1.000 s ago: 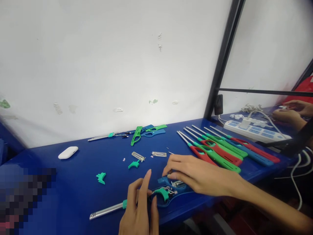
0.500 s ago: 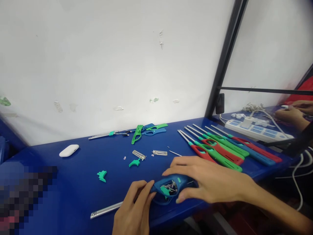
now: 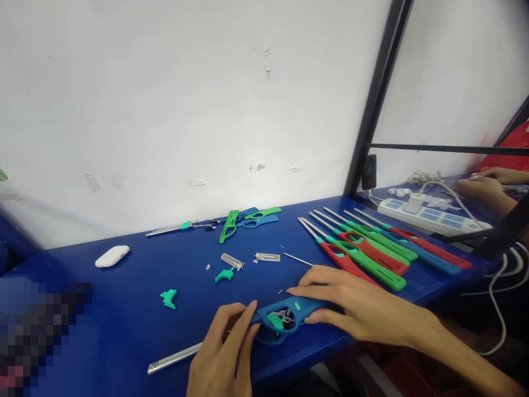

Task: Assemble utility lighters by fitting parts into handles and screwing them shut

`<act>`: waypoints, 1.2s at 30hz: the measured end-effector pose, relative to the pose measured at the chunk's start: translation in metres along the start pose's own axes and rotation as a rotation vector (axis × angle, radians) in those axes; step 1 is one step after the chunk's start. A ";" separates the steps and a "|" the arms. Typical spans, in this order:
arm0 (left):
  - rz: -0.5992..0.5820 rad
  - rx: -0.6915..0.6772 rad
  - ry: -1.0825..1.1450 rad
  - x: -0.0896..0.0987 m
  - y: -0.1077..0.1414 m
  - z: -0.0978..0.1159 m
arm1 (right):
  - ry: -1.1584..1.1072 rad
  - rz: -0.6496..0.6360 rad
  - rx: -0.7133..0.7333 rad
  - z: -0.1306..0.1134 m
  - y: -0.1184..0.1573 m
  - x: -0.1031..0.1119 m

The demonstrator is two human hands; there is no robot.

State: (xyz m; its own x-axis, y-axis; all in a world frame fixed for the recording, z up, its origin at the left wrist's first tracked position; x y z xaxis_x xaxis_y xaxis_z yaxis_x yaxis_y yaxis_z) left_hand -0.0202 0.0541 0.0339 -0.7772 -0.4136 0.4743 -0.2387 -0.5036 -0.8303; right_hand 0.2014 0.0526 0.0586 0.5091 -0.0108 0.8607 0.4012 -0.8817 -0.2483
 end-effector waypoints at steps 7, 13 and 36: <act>-0.027 0.016 0.022 -0.001 0.002 0.000 | -0.031 -0.026 -0.036 0.002 0.003 -0.004; -0.028 0.034 0.032 0.001 0.001 0.000 | -0.036 0.008 -0.026 -0.001 0.003 0.001; 0.054 -0.030 -0.097 0.025 -0.007 -0.007 | -0.105 0.133 0.080 -0.020 0.006 0.002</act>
State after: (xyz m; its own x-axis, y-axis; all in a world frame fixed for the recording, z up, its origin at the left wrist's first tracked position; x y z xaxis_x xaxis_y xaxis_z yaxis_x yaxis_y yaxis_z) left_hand -0.0420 0.0529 0.0491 -0.7300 -0.5116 0.4532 -0.2161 -0.4563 -0.8632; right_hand 0.1896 0.0383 0.0675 0.6364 -0.0719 0.7680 0.3824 -0.8353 -0.3950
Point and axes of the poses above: each hand's wrist, its own y-axis away from the middle knuckle, its own x-axis out of the back of the hand, z = x × y, the point moved 7 cm from there along -y, towards the middle knuckle, and after that the axes turned 13 degrees about z, right-handed, at the moved point
